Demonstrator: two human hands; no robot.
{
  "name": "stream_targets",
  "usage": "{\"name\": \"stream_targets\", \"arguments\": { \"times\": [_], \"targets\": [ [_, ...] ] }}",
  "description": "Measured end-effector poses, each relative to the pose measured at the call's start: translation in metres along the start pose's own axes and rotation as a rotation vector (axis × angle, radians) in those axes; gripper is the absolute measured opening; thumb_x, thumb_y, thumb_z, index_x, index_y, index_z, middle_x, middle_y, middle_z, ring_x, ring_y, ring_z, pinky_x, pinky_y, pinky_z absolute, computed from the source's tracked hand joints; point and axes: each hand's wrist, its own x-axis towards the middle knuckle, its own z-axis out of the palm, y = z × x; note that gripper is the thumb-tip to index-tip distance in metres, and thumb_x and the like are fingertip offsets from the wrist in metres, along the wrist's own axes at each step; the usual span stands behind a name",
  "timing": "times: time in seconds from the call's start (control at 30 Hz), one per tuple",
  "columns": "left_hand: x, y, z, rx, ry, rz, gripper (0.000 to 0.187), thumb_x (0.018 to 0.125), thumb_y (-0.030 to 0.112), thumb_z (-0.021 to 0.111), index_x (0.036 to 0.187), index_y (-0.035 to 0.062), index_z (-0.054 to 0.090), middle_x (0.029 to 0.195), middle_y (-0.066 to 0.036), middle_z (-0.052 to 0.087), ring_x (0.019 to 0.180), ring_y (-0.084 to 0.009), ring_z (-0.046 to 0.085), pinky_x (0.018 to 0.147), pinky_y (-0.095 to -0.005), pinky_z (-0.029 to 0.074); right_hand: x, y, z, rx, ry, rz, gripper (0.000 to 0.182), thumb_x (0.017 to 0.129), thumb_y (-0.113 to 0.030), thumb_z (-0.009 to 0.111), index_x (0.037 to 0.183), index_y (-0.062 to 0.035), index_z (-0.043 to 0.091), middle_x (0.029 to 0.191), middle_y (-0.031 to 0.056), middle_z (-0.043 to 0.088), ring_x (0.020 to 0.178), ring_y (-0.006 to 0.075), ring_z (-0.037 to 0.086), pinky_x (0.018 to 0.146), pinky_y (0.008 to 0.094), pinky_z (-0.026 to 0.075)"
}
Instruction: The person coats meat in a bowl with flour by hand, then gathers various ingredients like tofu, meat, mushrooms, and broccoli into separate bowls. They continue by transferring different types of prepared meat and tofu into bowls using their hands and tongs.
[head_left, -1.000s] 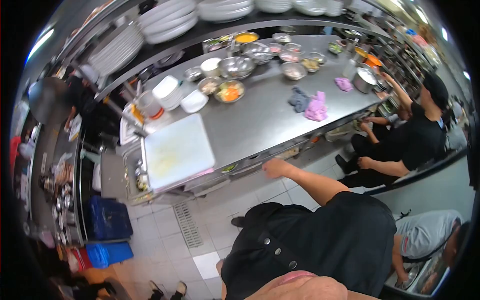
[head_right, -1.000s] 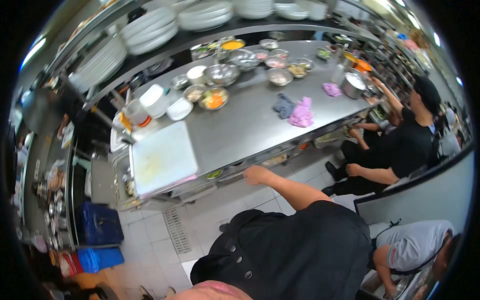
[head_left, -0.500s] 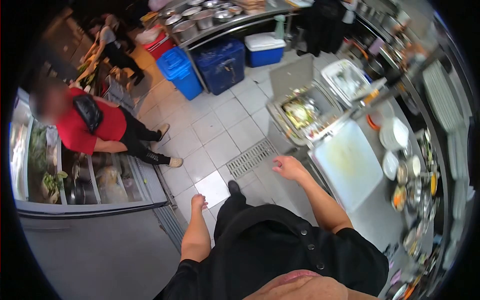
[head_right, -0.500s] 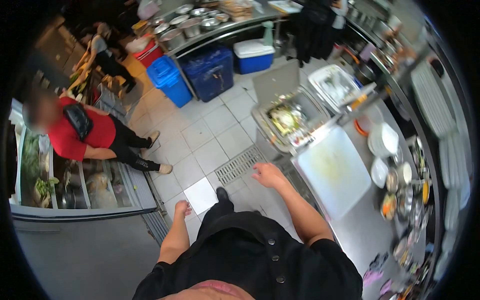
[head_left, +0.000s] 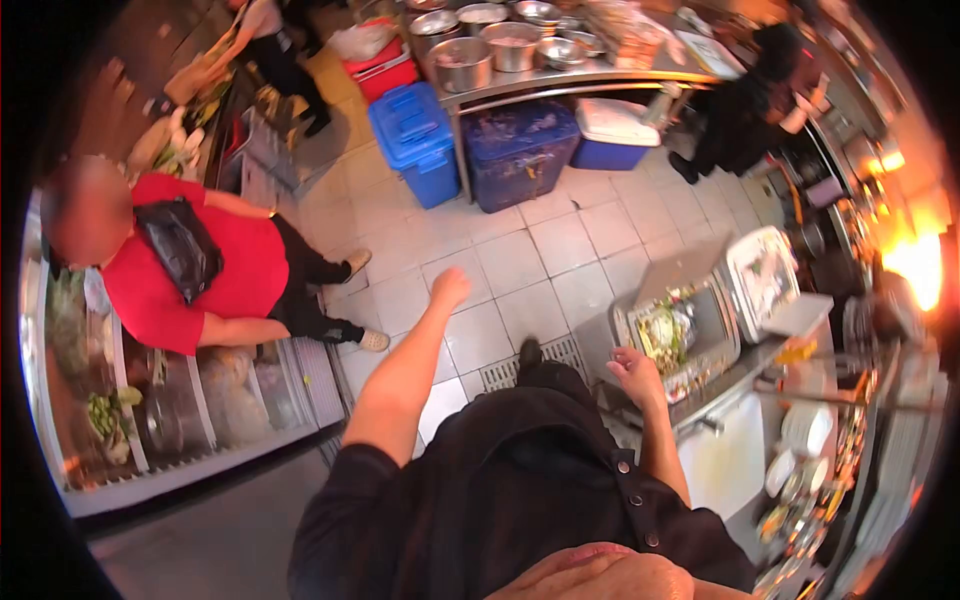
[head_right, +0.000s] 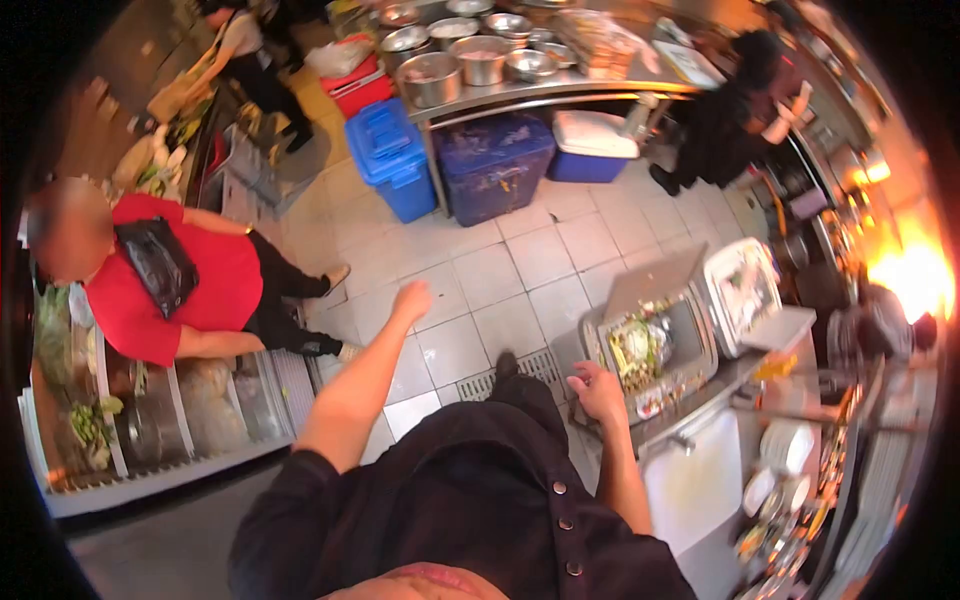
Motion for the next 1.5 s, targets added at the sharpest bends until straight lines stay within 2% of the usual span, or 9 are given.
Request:
{"name": "stream_targets", "arguments": {
  "times": [0.17, 0.33, 0.43, 0.5, 0.67, 0.83, 1.13, 1.4, 1.5],
  "targets": [
    [0.184, 0.258, -0.093, 0.135, -0.27, 0.292, 0.025, 0.084, 0.022, 0.062, 0.103, 0.0086, 0.071, 0.104, -0.016, 0.073, 0.096, -0.0361, 0.069, 0.075, -0.0522, 0.055, 0.142, -0.015, -0.006, 0.029, -0.039, -0.142, 0.036, 0.088, -0.019, 0.072, 0.121, -0.0041, 0.066, 0.098, 0.017, 0.074, 0.087, 0.028, 0.073, 0.078, 0.0386, 0.056],
    [0.302, 0.486, -0.165, 0.398, -0.153, 0.612, 0.025, 0.085, 0.021, 0.065, 0.106, 0.0145, 0.075, 0.11, -0.008, 0.074, 0.102, -0.0294, 0.07, 0.075, -0.05, 0.056, 0.264, -0.114, -0.076, 0.073, -0.055, -0.197, 0.034, 0.091, -0.021, 0.068, 0.118, -0.0007, 0.066, 0.096, 0.0187, 0.073, 0.084, 0.0278, 0.073, 0.075, 0.038, 0.056],
    [0.379, 0.546, -0.198, 0.484, -0.091, 0.736, 0.025, 0.086, 0.02, 0.066, 0.108, 0.018, 0.078, 0.113, -0.003, 0.075, 0.106, -0.0254, 0.07, 0.075, -0.0486, 0.057, 0.371, -0.14, -0.123, -0.044, -0.006, -0.446, 0.031, 0.092, -0.02, 0.068, 0.115, 0.0002, 0.067, 0.095, 0.0183, 0.073, 0.081, 0.0265, 0.073, 0.073, 0.0373, 0.056],
    [0.433, 0.543, -0.187, 0.459, -0.055, 0.793, 0.026, 0.09, 0.021, 0.061, 0.109, 0.0179, 0.078, 0.11, -0.003, 0.076, 0.107, -0.0238, 0.07, 0.076, -0.0482, 0.057, 0.424, -0.147, -0.162, -0.141, 0.057, -0.592, 0.03, 0.092, -0.02, 0.069, 0.113, 0.0008, 0.068, 0.093, 0.0181, 0.073, 0.079, 0.0256, 0.072, 0.072, 0.0368, 0.055],
    [0.559, 0.472, -0.201, 0.297, -0.243, 0.623, 0.022, 0.078, 0.013, 0.069, 0.098, 0.0105, 0.077, 0.101, -0.012, 0.075, 0.097, -0.0313, 0.072, 0.076, -0.047, 0.058, 0.593, -0.209, -0.274, 0.104, 0.184, -0.324, 0.023, 0.091, -0.011, 0.071, 0.109, 0.0025, 0.068, 0.086, 0.0092, 0.071, 0.073, 0.0132, 0.064, 0.066, 0.0292, 0.052],
    [0.691, 0.387, -0.202, -0.279, -0.071, 0.651, 0.042, 0.082, 0.025, 0.072, 0.121, 0.0097, 0.066, 0.101, -0.016, 0.071, 0.096, -0.035, 0.068, 0.083, -0.0454, 0.054, 0.757, -0.272, -0.394, 0.19, 0.384, -0.42, 0.027, 0.091, -0.008, 0.069, 0.115, 0.0038, 0.064, 0.087, 0.0065, 0.069, 0.074, 0.0104, 0.063, 0.067, 0.0256, 0.05],
    [0.848, 0.379, -0.272, -0.442, -0.051, 0.307, 0.046, 0.086, 0.019, 0.074, 0.129, 0.0074, 0.062, 0.104, -0.01, 0.071, 0.093, -0.0249, 0.068, 0.083, -0.0368, 0.053, 1.041, -0.47, -0.566, -0.204, 0.549, -0.693, 0.039, 0.085, -0.025, 0.072, 0.117, -0.0039, 0.067, 0.104, 0.0181, 0.072, 0.094, 0.0331, 0.071, 0.083, 0.0421, 0.054],
    [0.901, 0.432, -0.294, -0.604, 0.116, 0.043, 0.049, 0.089, 0.013, 0.072, 0.135, 0.0058, 0.056, 0.111, -0.011, 0.069, 0.093, -0.0179, 0.067, 0.083, -0.0314, 0.054, 1.3, -0.586, -0.626, -0.55, 0.992, -0.964, 0.042, 0.08, -0.028, 0.075, 0.118, -0.0093, 0.069, 0.106, 0.02, 0.07, 0.1, 0.0388, 0.067, 0.091, 0.0463, 0.053],
    [0.921, 0.469, -0.3, -0.663, 0.174, -0.075, 0.049, 0.09, 0.01, 0.07, 0.137, 0.0069, 0.055, 0.114, -0.01, 0.069, 0.093, -0.0169, 0.067, 0.081, -0.0303, 0.054, 1.359, -0.605, -0.652, -0.518, 0.705, -0.796, 0.039, 0.079, -0.034, 0.076, 0.109, -0.0096, 0.073, 0.102, 0.0202, 0.072, 0.099, 0.0402, 0.068, 0.09, 0.0477, 0.054]
  ]
}}
